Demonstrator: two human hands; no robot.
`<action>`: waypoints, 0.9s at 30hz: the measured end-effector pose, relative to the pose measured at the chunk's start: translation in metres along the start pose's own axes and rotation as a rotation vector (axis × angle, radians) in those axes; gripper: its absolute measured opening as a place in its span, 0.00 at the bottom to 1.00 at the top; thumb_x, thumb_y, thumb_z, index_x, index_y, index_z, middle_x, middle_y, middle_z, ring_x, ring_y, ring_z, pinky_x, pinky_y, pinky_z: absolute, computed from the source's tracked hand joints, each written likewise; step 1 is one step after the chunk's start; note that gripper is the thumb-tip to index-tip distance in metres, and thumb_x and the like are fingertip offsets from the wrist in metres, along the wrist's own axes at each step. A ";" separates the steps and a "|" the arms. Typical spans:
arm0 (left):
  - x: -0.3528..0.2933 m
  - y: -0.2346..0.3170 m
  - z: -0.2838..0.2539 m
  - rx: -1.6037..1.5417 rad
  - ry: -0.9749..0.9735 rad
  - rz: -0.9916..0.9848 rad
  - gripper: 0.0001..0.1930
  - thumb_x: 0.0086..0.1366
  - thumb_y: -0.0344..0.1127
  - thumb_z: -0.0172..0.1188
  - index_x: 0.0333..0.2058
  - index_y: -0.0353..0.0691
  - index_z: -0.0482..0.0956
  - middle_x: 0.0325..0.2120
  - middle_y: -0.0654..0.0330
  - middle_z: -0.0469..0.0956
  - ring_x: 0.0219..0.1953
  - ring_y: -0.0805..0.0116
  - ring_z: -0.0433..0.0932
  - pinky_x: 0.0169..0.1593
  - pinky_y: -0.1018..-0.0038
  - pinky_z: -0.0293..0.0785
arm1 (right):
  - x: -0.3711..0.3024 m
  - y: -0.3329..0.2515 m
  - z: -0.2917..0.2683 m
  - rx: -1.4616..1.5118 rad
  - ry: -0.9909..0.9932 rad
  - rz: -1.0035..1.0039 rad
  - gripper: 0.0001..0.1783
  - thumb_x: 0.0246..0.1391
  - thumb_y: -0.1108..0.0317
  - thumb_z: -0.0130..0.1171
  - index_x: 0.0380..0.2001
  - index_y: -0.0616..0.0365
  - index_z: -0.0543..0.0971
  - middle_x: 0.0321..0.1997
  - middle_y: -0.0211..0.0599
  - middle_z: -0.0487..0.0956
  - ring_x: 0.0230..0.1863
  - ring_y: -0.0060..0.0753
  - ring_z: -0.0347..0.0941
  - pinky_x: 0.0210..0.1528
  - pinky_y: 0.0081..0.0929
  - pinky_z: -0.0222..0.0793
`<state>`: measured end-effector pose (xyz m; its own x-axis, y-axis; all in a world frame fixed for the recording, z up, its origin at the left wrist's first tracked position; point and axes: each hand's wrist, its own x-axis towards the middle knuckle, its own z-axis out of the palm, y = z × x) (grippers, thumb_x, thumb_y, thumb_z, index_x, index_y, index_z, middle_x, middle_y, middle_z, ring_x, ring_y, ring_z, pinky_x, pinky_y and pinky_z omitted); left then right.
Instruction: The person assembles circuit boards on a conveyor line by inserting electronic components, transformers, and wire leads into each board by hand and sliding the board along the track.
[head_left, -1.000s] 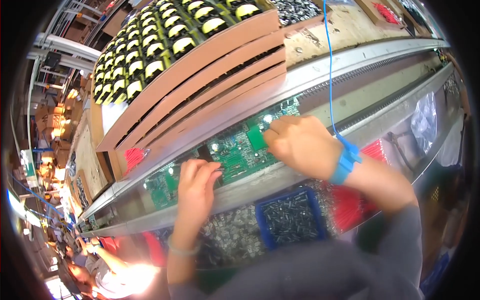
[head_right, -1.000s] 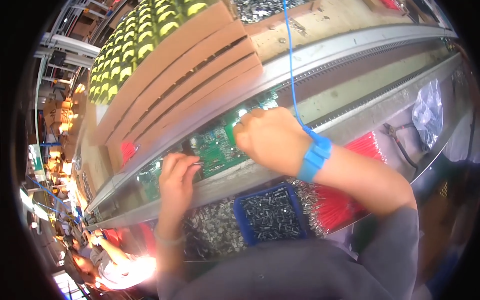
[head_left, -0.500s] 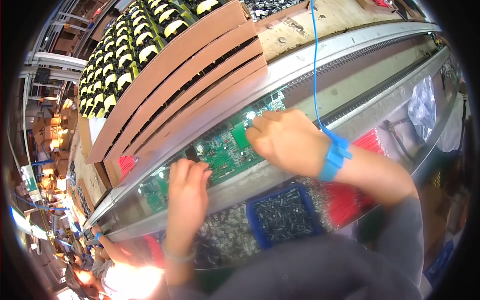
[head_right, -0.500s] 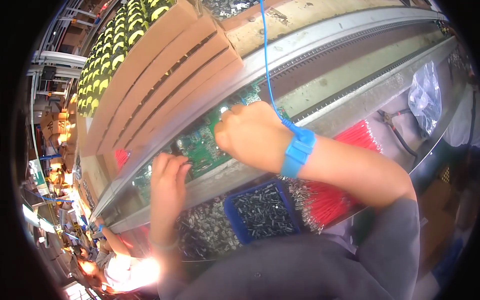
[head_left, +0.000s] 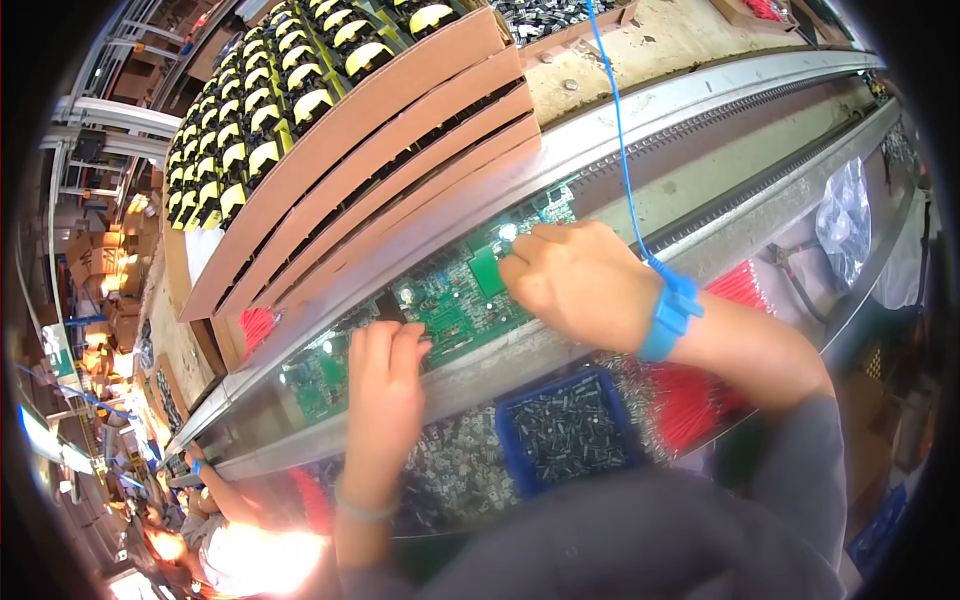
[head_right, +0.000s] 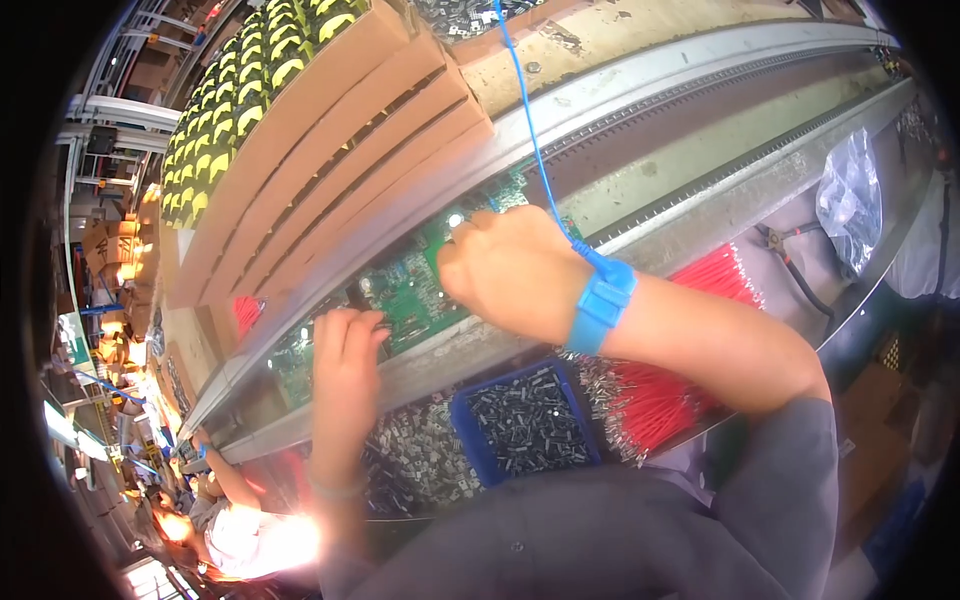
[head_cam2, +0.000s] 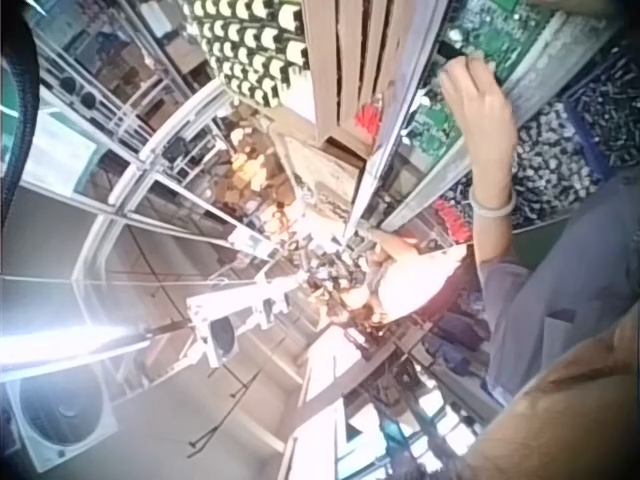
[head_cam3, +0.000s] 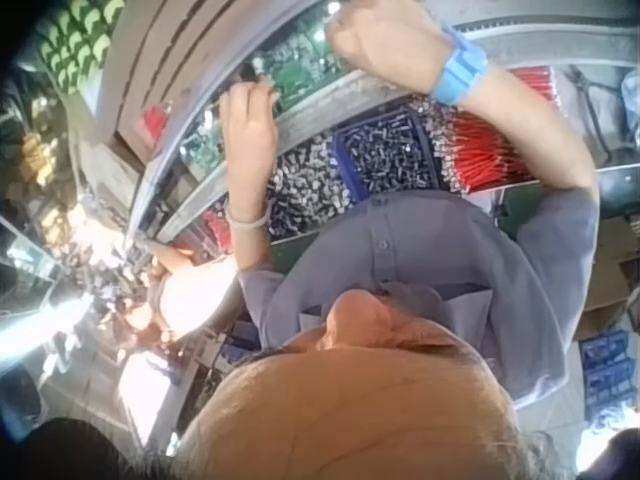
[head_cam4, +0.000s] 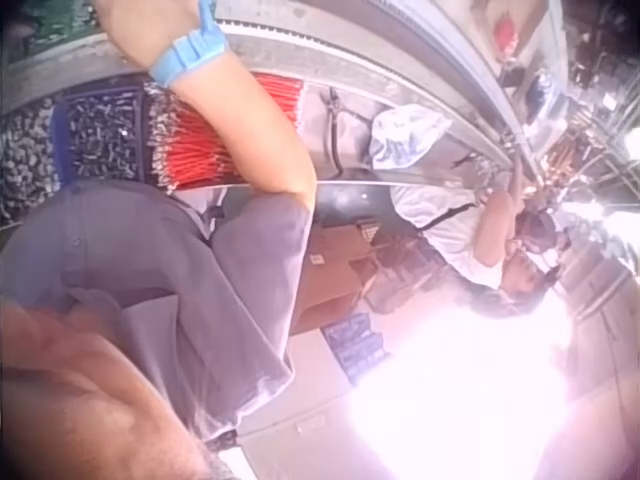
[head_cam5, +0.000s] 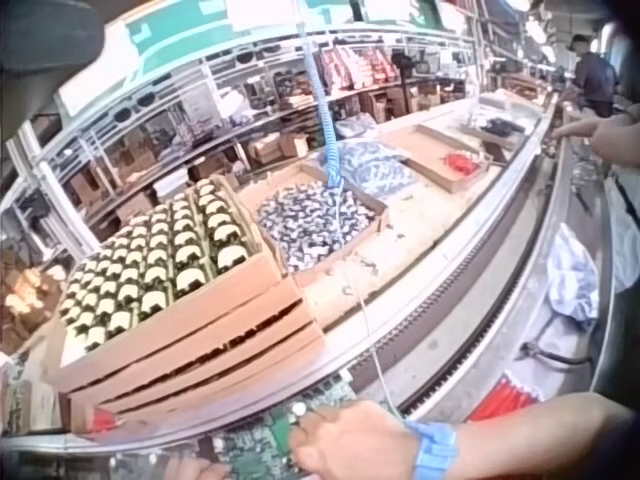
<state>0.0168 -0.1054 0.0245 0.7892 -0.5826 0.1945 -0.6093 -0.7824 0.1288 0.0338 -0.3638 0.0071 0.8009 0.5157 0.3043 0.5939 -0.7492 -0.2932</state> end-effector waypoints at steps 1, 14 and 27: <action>-0.001 0.000 0.003 -0.002 0.002 -0.001 0.14 0.54 0.21 0.67 0.42 0.30 0.80 0.39 0.51 0.75 0.40 0.51 0.74 0.43 0.62 0.73 | -0.001 0.000 0.000 -0.002 -0.002 -0.001 0.02 0.45 0.70 0.57 0.24 0.56 0.76 0.28 0.37 0.78 0.34 0.41 0.80 0.31 0.36 0.78; 0.000 -0.001 0.011 0.082 0.082 0.058 0.16 0.52 0.22 0.70 0.41 0.31 0.81 0.38 0.53 0.75 0.40 0.54 0.75 0.41 0.63 0.74 | 0.001 0.004 0.003 0.012 -0.012 0.007 0.03 0.47 0.69 0.58 0.26 0.55 0.77 0.28 0.37 0.78 0.35 0.43 0.80 0.32 0.38 0.78; 0.008 0.008 -0.080 -0.304 0.123 -0.014 0.12 0.61 0.24 0.66 0.45 0.37 0.82 0.34 0.52 0.78 0.36 0.52 0.79 0.43 0.63 0.76 | 0.002 0.000 -0.009 0.044 -0.095 0.024 0.08 0.51 0.63 0.62 0.29 0.56 0.80 0.31 0.42 0.82 0.36 0.46 0.82 0.37 0.41 0.79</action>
<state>0.0121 -0.0984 0.1048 0.7939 -0.5267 0.3039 -0.6079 -0.6778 0.4135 0.0347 -0.3660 0.0160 0.8175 0.5364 0.2097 0.5754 -0.7442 -0.3394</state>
